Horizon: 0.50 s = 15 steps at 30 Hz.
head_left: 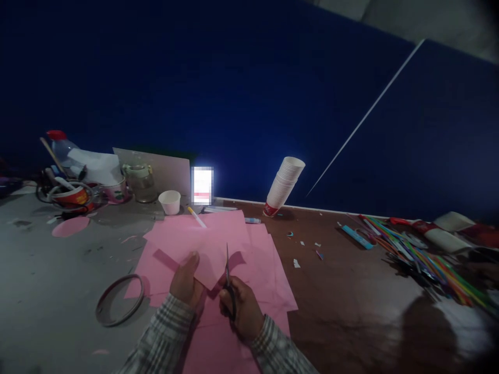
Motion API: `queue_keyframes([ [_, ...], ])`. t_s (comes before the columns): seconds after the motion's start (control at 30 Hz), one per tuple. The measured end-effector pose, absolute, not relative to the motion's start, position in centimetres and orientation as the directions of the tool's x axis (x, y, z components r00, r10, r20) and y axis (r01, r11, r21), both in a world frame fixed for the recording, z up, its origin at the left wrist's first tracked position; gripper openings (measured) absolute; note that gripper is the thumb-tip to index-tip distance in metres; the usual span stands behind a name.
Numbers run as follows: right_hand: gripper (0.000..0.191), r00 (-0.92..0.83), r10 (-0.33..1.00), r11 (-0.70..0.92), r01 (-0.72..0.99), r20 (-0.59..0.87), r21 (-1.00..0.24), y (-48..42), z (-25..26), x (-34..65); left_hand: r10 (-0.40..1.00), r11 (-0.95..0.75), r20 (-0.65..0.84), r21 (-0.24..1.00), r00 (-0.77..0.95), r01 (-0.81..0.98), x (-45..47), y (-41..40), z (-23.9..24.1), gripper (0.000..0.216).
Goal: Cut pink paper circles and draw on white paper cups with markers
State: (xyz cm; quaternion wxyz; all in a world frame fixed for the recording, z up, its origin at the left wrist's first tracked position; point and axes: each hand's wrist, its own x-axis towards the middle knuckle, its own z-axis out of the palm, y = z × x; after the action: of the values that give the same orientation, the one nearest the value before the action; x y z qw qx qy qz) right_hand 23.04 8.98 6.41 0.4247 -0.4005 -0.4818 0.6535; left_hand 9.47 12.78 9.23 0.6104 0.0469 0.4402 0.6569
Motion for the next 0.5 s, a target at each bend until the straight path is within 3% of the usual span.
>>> queue_keyframes([
  [0.17, 0.051, -0.312, 0.942, -0.183, -0.182, -0.119, -0.966, 8.9, 6.1, 23.0, 0.839, 0.06, -0.466, 0.594, -0.282, -0.803, 10.5, 12.5, 11.5, 0.023],
  [0.5, 0.05, -0.313, 0.94, -0.208, -0.213, -0.135, -0.955, 8.9, 5.6, 23.0, 0.857, 0.095, -0.469, 0.555, -0.216, -0.827, 9.5, 12.9, 9.8, 0.02],
])
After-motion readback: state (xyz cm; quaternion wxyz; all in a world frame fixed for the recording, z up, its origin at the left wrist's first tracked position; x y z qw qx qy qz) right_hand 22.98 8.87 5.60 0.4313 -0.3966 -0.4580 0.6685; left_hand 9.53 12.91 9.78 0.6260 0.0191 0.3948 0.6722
